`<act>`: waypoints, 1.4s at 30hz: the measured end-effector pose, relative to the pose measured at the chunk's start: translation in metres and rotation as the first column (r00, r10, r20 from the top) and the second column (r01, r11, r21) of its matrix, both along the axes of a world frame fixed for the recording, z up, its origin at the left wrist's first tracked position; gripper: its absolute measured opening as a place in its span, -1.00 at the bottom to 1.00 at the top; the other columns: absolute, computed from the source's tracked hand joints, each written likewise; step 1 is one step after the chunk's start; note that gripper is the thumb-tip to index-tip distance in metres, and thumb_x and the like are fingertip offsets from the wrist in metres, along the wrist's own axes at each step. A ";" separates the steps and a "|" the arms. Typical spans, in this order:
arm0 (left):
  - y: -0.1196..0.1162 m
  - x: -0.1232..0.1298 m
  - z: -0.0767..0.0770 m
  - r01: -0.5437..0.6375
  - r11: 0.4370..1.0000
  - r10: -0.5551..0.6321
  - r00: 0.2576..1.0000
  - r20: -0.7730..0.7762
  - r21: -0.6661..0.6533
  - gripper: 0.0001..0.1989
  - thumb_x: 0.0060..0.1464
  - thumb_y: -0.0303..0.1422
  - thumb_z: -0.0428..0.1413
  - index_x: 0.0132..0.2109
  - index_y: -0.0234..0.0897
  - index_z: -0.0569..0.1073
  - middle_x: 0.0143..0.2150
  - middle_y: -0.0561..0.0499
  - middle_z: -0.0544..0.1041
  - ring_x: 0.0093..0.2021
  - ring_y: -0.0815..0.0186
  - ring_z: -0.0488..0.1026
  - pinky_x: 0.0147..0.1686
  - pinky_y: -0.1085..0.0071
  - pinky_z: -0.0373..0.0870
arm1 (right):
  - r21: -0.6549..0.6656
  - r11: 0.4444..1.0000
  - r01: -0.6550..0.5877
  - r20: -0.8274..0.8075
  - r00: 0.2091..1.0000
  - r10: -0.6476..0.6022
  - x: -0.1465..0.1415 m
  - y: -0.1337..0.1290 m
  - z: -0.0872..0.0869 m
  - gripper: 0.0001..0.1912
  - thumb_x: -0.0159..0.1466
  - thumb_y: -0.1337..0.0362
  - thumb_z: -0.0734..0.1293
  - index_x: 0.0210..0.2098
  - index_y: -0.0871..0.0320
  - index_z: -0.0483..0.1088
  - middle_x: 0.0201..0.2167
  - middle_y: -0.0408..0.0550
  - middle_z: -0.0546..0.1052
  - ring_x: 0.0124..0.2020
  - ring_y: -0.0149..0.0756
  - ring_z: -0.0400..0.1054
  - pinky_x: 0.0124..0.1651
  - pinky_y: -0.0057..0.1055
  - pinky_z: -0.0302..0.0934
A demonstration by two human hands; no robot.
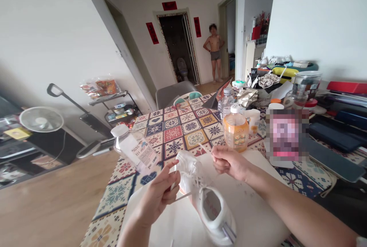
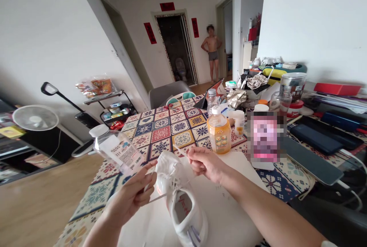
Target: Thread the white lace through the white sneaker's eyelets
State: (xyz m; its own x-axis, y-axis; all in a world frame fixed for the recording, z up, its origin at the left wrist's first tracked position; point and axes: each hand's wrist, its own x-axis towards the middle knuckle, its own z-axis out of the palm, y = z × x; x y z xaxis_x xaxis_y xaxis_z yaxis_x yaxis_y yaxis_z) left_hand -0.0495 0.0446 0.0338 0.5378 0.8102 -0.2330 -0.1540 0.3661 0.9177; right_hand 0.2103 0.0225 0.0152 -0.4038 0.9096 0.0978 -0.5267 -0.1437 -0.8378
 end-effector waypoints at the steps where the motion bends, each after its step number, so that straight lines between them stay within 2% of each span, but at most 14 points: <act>1: 0.000 -0.003 0.001 0.023 0.999 -0.022 0.998 -0.056 0.030 -0.43 0.04 -0.16 0.28 0.13 -0.18 0.26 -0.50 0.26 0.18 -0.65 0.61 -0.14 -0.63 0.57 -0.26 | -0.027 0.998 -0.057 0.057 0.997 0.058 0.002 0.001 0.000 -0.61 0.16 0.04 0.45 -0.50 0.14 0.23 -0.77 -0.42 -0.04 -0.70 -0.56 -0.27 -0.58 -0.52 -0.27; 5: -0.002 -0.008 0.001 0.181 0.977 -0.151 0.960 -0.237 0.111 -0.34 0.10 -0.09 0.21 0.21 -0.23 0.14 -0.51 0.26 0.19 -0.64 0.56 -0.09 -0.59 0.47 -0.21 | -0.113 0.942 -0.315 0.196 0.923 0.332 0.009 0.000 0.004 -0.61 0.13 0.04 0.48 -0.47 0.14 0.25 -0.75 -0.43 0.01 -0.70 -0.58 -0.28 -0.60 -0.52 -0.32; 8: -0.005 -0.005 0.001 0.256 0.957 -0.203 0.927 -0.316 0.137 -0.32 0.10 -0.06 0.19 0.21 -0.26 0.11 -0.52 0.27 0.19 -0.63 0.54 -0.06 -0.57 0.43 -0.18 | -0.115 0.908 -0.403 0.246 0.874 0.419 0.012 -0.001 0.005 -0.58 0.11 0.02 0.50 -0.47 0.16 0.27 -0.71 -0.41 0.12 -0.70 -0.60 -0.24 -0.60 -0.53 -0.29; 11: -0.005 -0.002 0.001 0.259 0.957 -0.205 0.924 -0.324 0.133 -0.33 0.09 -0.01 0.17 0.19 -0.26 0.13 -0.55 0.28 0.16 -0.62 0.51 -0.09 -0.56 0.42 -0.20 | -0.054 0.925 -0.376 0.347 0.862 0.370 0.012 0.000 0.001 -0.51 0.13 -0.10 0.45 -0.51 0.21 0.31 -0.67 -0.31 0.25 -0.69 -0.60 -0.11 -0.58 -0.51 -0.21; 15: -0.003 -0.002 0.002 0.220 0.964 -0.158 0.924 -0.349 0.147 -0.48 0.12 0.06 0.09 -0.01 -0.30 0.33 -0.67 0.30 0.06 -0.64 0.50 -0.16 -0.57 0.42 -0.26 | 0.080 0.963 -0.258 0.578 0.799 0.166 0.013 0.003 -0.005 -0.41 0.26 -0.17 0.32 -0.56 0.26 0.38 -0.59 -0.18 0.36 -0.63 -0.57 0.03 -0.54 -0.49 -0.12; 19: 0.000 -0.004 0.001 0.341 0.932 -0.228 0.814 -0.533 0.122 -0.53 0.11 0.07 0.07 -0.34 -0.31 0.44 -0.77 0.26 0.07 -0.73 0.52 -0.15 -0.63 0.41 -0.27 | 0.101 0.945 -0.310 0.699 0.698 0.154 0.015 0.004 -0.006 -0.46 0.25 -0.13 0.35 -0.53 0.25 0.42 -0.61 -0.21 0.36 -0.61 -0.55 0.04 -0.52 -0.51 -0.12; 23: 0.001 -0.003 -0.002 0.430 0.902 -0.310 0.701 -0.642 0.034 -0.63 0.09 -0.04 0.15 -0.44 -0.26 0.45 -0.80 0.25 0.06 -0.78 0.51 -0.11 -0.69 0.43 -0.26 | 0.120 0.926 -0.357 0.687 0.703 0.182 0.015 0.006 -0.009 -0.59 0.14 -0.06 0.47 -0.40 0.19 0.41 -0.53 -0.22 0.45 -0.50 -0.48 0.25 -0.41 -0.54 0.08; 26: 0.001 -0.003 -0.005 0.503 0.864 -0.360 0.661 -0.658 0.033 -0.67 0.15 -0.11 0.12 -0.40 -0.28 0.49 -0.82 0.22 0.18 -0.80 0.49 0.01 -0.69 0.47 -0.14 | 0.101 0.924 -0.369 0.715 0.673 0.190 0.017 0.009 -0.011 -0.64 0.13 0.00 0.48 -0.36 0.17 0.42 -0.53 -0.23 0.45 -0.50 -0.47 0.28 -0.41 -0.54 0.10; 29: -0.001 -0.004 -0.005 0.485 0.869 -0.328 0.712 -0.620 0.098 -0.63 0.18 -0.09 0.11 -0.42 -0.29 0.46 -0.72 0.08 0.43 -0.71 0.43 0.28 -0.59 0.50 0.07 | 0.099 0.917 -0.385 0.769 0.614 0.175 0.021 0.010 -0.009 -0.69 0.18 0.05 0.45 -0.39 0.19 0.47 -0.57 -0.23 0.44 -0.52 -0.49 0.23 -0.46 -0.55 0.03; 30: -0.002 -0.004 -0.004 0.467 0.877 -0.315 0.741 -0.593 0.118 -0.61 0.18 -0.06 0.11 -0.43 -0.29 0.44 -0.66 0.03 0.50 -0.65 0.40 0.36 -0.55 0.50 0.14 | 0.095 0.915 -0.391 0.764 0.618 0.184 0.023 0.010 -0.007 -0.70 0.18 0.05 0.46 -0.40 0.19 0.48 -0.57 -0.23 0.43 -0.52 -0.49 0.22 -0.46 -0.55 0.02; 32: -0.003 -0.004 0.000 0.444 0.886 -0.318 0.793 -0.519 0.136 -0.57 0.16 0.00 0.11 -0.43 -0.28 0.44 -0.52 -0.07 0.59 -0.54 0.34 0.45 -0.49 0.48 0.24 | 0.087 0.907 -0.413 0.698 0.675 0.240 0.026 0.008 -0.002 -0.70 0.18 0.05 0.46 -0.40 0.20 0.49 -0.55 -0.22 0.44 -0.50 -0.49 0.23 -0.42 -0.54 0.05; 35: -0.005 -0.004 0.007 0.450 0.871 -0.354 0.853 -0.383 0.197 -0.59 0.07 0.02 0.19 -0.39 -0.29 0.51 -0.42 -0.12 0.59 -0.45 0.29 0.45 -0.41 0.42 0.31 | 0.137 0.885 -0.445 0.519 0.793 0.319 0.025 0.005 0.004 -0.70 0.14 0.08 0.50 -0.41 0.21 0.51 -0.48 -0.21 0.46 -0.45 -0.48 0.26 -0.32 -0.51 0.12; 39: -0.009 0.003 0.011 0.332 0.834 -0.253 0.940 -0.229 0.440 -0.71 -0.01 -0.13 0.31 -0.43 -0.28 0.57 -0.34 -0.08 0.50 -0.34 0.29 0.42 -0.27 0.40 0.35 | 0.227 0.925 -0.303 0.281 0.930 0.236 0.011 -0.001 0.000 -0.76 0.12 0.15 0.54 -0.42 0.21 0.54 -0.24 -0.10 0.53 -0.29 -0.42 0.37 -0.14 -0.44 0.20; 42: -0.015 0.015 0.007 0.236 0.854 -0.208 0.972 -0.111 0.465 -0.72 -0.03 -0.13 0.32 -0.43 -0.28 0.58 -0.19 -0.14 0.54 -0.23 0.21 0.47 -0.21 0.34 0.38 | 0.159 0.963 -0.216 0.146 0.970 0.193 -0.003 -0.005 -0.009 -0.71 0.13 0.09 0.53 -0.42 0.22 0.54 -0.27 -0.03 0.57 -0.25 -0.34 0.41 -0.08 -0.36 0.23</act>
State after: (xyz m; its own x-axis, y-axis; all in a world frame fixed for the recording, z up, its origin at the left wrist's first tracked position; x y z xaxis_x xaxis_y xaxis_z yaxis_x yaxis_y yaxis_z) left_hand -0.0343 0.0295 0.0404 0.7142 0.6909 0.1124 -0.0656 -0.0939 0.9934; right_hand 0.2076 0.0177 0.0060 -0.5989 0.7801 0.1810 -0.3875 -0.0846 -0.9180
